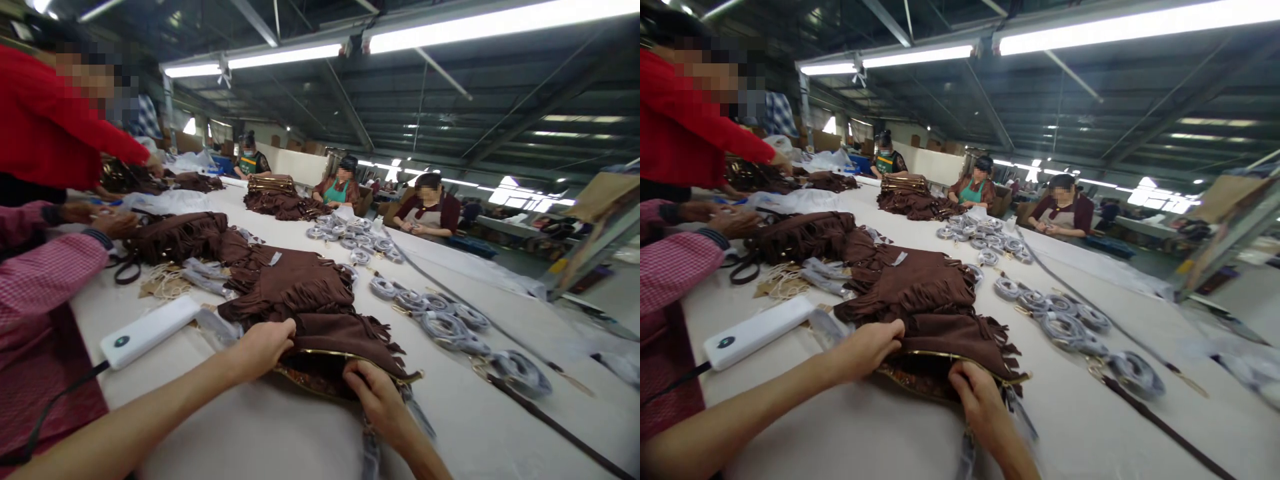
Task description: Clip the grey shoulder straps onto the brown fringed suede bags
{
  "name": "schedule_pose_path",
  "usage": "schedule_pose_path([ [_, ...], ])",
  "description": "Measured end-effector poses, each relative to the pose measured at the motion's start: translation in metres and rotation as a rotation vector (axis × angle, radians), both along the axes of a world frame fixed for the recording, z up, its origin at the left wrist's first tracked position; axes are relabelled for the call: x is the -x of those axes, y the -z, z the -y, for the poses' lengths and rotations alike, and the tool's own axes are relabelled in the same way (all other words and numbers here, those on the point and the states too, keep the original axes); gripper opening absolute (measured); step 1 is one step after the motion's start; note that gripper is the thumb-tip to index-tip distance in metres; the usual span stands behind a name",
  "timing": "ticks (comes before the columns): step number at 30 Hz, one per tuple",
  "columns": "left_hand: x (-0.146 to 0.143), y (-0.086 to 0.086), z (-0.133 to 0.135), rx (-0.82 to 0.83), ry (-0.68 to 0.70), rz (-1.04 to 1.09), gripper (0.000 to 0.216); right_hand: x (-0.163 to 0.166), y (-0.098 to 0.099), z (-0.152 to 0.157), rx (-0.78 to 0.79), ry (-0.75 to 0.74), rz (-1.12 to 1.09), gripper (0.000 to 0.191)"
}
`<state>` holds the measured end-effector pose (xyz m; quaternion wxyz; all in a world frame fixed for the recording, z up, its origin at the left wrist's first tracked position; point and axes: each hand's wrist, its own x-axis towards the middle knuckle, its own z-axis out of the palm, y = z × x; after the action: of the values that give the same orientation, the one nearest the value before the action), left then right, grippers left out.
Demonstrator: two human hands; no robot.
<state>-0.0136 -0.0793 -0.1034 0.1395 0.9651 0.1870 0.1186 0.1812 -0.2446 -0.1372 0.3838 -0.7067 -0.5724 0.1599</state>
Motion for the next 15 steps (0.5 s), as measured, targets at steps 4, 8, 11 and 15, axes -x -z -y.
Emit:
schedule_pose_path([
  [4, -0.004, 0.005, 0.038, -0.332, 0.27, 0.044, 0.015, -0.007, 0.002, 0.002, -0.085, -0.014, -0.112, 0.023],
  [8, -0.015, 0.007, 0.048, -0.505, 0.188, 0.067, 0.016, -0.006, -0.012, 0.002, -0.129, -0.056, -0.158, 0.026],
  [11, -0.021, 0.014, 0.032, -0.353, 0.059, 0.009, 0.042, -0.007, -0.018, 0.0, -0.126, -0.084, -0.18, 0.025],
  [15, -0.025, 0.026, 0.0, 0.134, 0.046, 0.097, 0.045, -0.009, -0.015, -0.001, -0.082, -0.084, -0.185, 0.026],
])
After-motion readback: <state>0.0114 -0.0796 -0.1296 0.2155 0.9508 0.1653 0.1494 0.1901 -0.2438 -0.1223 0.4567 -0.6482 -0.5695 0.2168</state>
